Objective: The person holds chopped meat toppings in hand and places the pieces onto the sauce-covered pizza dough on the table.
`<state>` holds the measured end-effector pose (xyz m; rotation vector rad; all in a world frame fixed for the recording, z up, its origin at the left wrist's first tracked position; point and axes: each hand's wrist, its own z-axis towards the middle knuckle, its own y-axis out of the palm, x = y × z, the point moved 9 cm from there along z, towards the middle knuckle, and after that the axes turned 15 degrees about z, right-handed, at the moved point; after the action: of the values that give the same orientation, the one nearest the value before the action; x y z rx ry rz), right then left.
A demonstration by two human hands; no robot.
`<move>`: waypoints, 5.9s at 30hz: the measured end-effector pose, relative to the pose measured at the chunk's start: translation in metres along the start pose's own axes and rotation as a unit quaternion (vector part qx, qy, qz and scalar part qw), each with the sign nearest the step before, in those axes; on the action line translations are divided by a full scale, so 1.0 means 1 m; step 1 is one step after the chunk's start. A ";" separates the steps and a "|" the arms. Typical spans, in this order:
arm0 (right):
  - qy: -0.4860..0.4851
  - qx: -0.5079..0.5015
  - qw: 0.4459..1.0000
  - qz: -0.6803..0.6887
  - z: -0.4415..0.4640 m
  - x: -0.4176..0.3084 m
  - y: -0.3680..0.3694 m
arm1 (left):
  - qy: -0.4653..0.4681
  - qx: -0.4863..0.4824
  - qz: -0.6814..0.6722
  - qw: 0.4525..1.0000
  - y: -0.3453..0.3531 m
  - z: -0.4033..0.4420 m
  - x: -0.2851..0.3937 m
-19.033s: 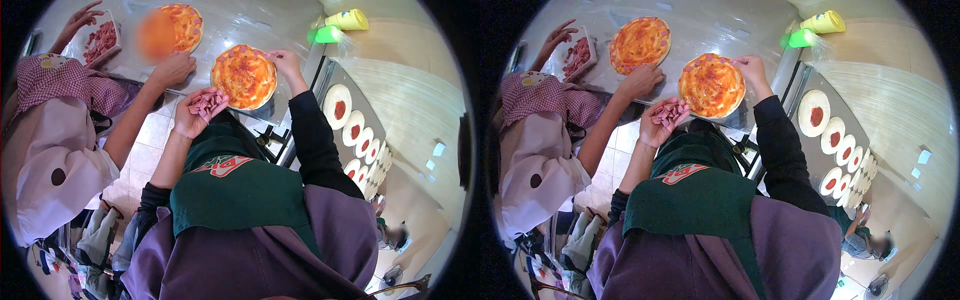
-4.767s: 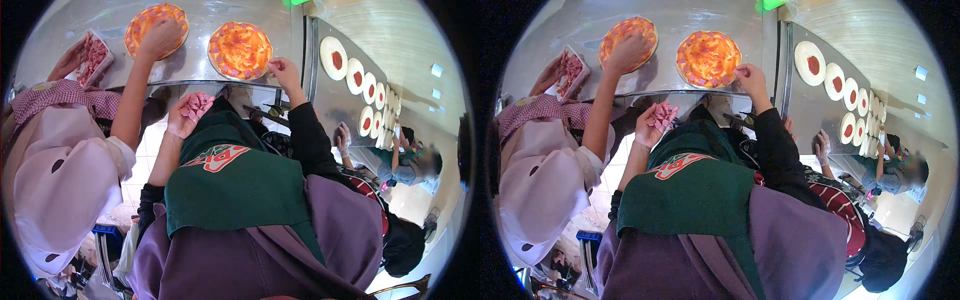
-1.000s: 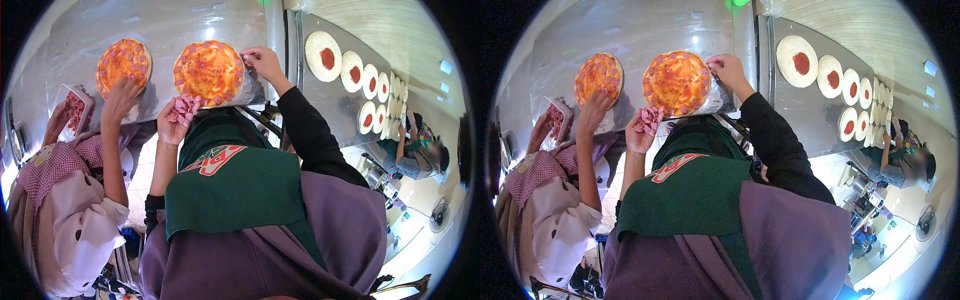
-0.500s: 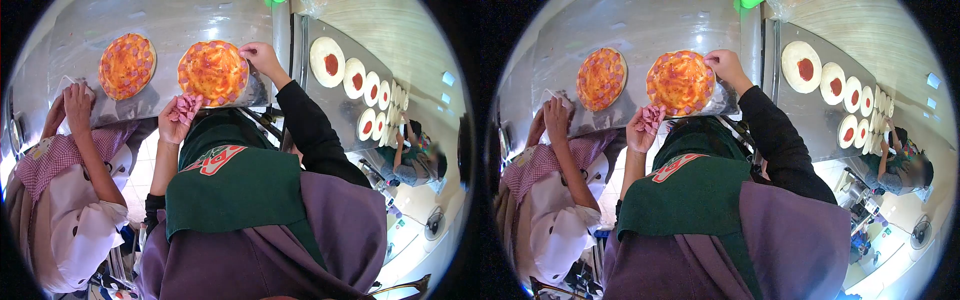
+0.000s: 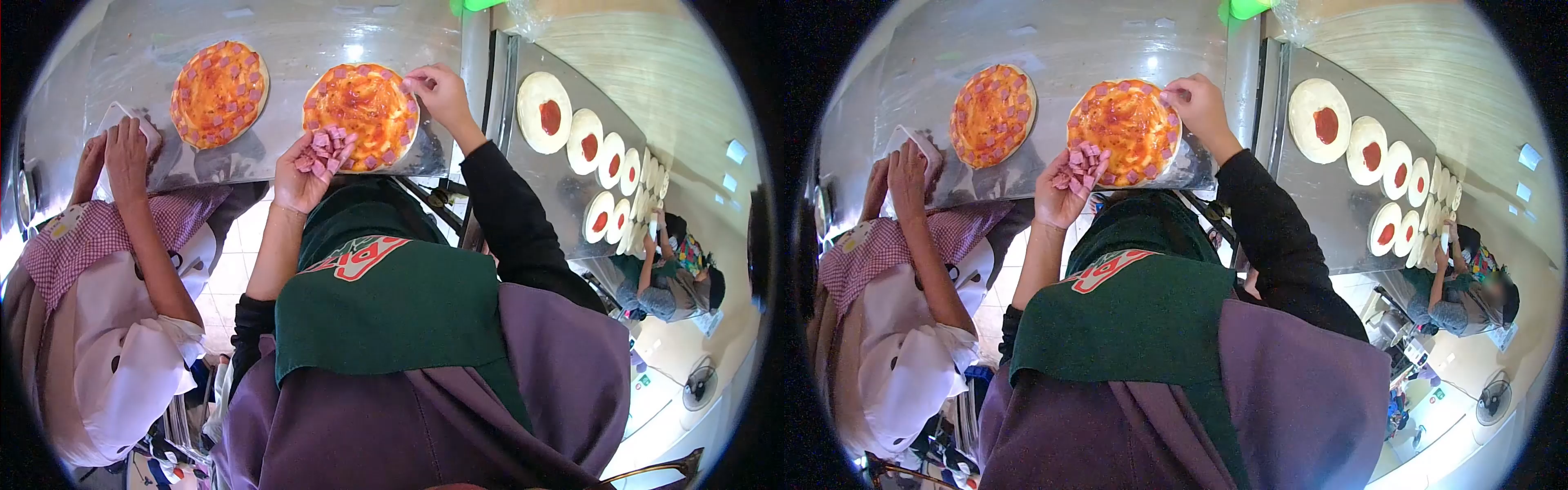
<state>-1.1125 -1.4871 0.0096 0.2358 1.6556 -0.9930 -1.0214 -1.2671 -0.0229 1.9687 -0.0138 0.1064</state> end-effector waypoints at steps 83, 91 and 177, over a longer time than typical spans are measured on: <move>-0.144 -0.147 0.957 -0.202 0.006 -0.073 0.125 | 0.062 0.000 0.010 0.998 -0.022 -0.085 0.021; -0.125 -0.077 0.969 -0.199 0.005 -0.086 0.109 | 0.038 -0.004 0.000 0.999 -0.011 -0.078 0.016; 0.177 -0.128 0.949 0.227 -0.031 -0.028 0.108 | 0.005 -0.021 0.049 0.999 -0.034 -0.093 0.015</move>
<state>-1.0589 -1.3885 -0.0175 0.6170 1.9146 -0.3940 -1.0108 -1.1680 -0.0174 1.9258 -0.1040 0.1788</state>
